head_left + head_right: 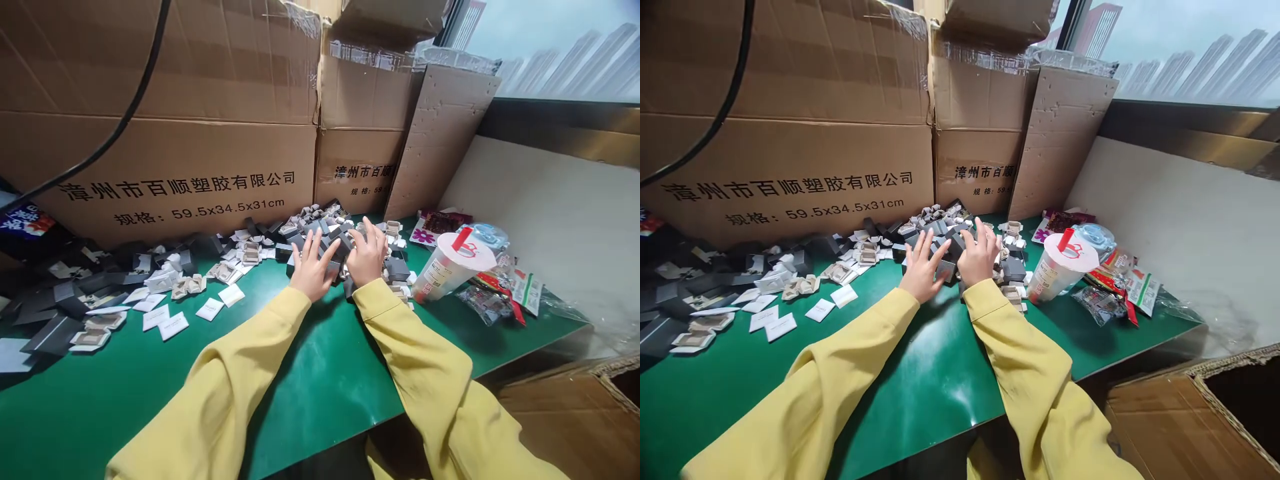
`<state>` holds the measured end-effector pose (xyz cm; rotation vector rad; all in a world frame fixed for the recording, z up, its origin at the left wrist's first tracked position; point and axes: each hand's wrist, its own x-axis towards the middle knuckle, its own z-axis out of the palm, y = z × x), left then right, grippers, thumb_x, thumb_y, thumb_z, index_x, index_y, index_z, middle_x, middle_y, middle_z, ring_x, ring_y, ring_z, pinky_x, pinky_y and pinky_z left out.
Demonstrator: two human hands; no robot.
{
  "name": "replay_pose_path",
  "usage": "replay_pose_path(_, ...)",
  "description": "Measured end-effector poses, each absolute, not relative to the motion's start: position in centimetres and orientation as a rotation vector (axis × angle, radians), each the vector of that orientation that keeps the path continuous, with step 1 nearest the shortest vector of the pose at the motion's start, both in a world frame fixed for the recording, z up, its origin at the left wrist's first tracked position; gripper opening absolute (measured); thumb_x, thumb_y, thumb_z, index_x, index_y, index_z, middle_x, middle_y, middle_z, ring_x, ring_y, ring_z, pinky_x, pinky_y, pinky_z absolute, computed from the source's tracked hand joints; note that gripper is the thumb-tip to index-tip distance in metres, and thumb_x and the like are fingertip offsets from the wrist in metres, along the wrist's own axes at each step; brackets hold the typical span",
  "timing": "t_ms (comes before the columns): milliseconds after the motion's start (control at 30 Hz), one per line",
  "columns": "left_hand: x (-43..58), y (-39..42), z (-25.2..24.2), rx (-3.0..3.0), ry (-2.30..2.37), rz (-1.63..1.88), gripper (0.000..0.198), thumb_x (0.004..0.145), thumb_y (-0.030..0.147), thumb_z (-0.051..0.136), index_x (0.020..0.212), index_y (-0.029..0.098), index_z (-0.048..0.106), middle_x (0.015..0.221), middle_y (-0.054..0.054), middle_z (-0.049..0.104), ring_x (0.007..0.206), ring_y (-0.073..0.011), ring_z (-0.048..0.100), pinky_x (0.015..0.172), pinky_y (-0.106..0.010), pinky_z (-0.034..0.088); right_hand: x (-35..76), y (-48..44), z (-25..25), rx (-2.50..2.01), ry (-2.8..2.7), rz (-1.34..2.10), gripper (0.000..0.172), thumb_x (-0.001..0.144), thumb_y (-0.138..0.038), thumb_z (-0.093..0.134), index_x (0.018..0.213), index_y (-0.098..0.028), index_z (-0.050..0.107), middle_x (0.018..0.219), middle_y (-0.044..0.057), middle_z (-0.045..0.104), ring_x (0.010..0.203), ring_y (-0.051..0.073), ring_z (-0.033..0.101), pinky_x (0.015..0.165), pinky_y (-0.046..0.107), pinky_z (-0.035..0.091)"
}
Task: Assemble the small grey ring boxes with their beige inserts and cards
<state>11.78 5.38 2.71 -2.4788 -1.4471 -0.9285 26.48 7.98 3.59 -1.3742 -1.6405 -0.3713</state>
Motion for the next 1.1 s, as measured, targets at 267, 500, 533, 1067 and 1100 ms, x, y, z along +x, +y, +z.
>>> replay_pose_path(267, 0.8, 2.4, 0.6, -2.016, -1.903, -0.582, 0.052, 0.083, 0.043, 0.042, 0.131, 0.022, 0.043, 0.148, -0.015, 0.018, 0.136, -0.0352, 0.009, 0.100, -0.066, -0.003, 18.9, 3.4, -0.4, -0.633, -2.444, -0.130, 0.041, 0.078, -0.013, 0.048, 0.117, -0.023, 0.053, 0.138, 0.004, 0.039, 0.128, 0.023, 0.030, 0.105, 0.044, 0.028)
replay_pose_path(500, -4.0, 3.3, -0.5, -1.992, -2.232, -0.416, 0.045, 0.085, 0.041, 0.037, 0.120, 0.018, 0.053, 0.135, -0.020, 0.041, 0.124, -0.0359, 0.035, 0.097, -0.068, 0.012, 18.9, 5.9, -1.8, -1.035, -2.409, 0.034, 0.031, 0.084, -0.022, 0.045, 0.110, -0.016, 0.058, 0.130, 0.010, 0.048, 0.115, 0.024, 0.040, 0.096, 0.042, 0.038)
replay_pose_path(533, -4.0, 3.4, -0.7, -2.027, -2.182, -0.429, 0.043, 0.085, 0.039, 0.038, 0.119, 0.018, 0.054, 0.133, -0.019, 0.043, 0.122, -0.0347, 0.037, 0.098, -0.066, 0.014, 19.1, 6.4, -1.6, -1.072, -2.370, 0.008, 0.031, 0.084, -0.021, 0.044, 0.110, -0.015, 0.059, 0.129, 0.010, 0.049, 0.114, 0.024, 0.040, 0.096, 0.041, 0.038)
replay_pose_path(1067, -2.8, 2.4, -0.9, -2.496, -1.548, -0.708, 0.044, 0.081, 0.018, 0.040, 0.123, 0.023, 0.051, 0.132, -0.011, 0.046, 0.117, -0.0258, 0.045, 0.097, -0.044, 0.037, 19.3, 7.0, -2.1, -1.119, -2.439, -0.120, 0.026, 0.084, -0.023, 0.045, 0.103, -0.019, 0.063, 0.119, 0.010, 0.056, 0.110, 0.030, 0.037, 0.081, 0.044, 0.037)
replay_pose_path(1100, -2.5, 2.1, -0.5, -2.420, -1.565, -0.728, 0.045, 0.081, 0.021, 0.043, 0.125, 0.025, 0.049, 0.137, -0.011, 0.040, 0.124, -0.0284, 0.037, 0.100, -0.049, 0.031, 19.3, 7.0, -2.2, -1.115, -2.431, -0.113, 0.026, 0.084, -0.023, 0.045, 0.102, -0.019, 0.063, 0.119, 0.009, 0.056, 0.110, 0.030, 0.037, 0.082, 0.044, 0.036)
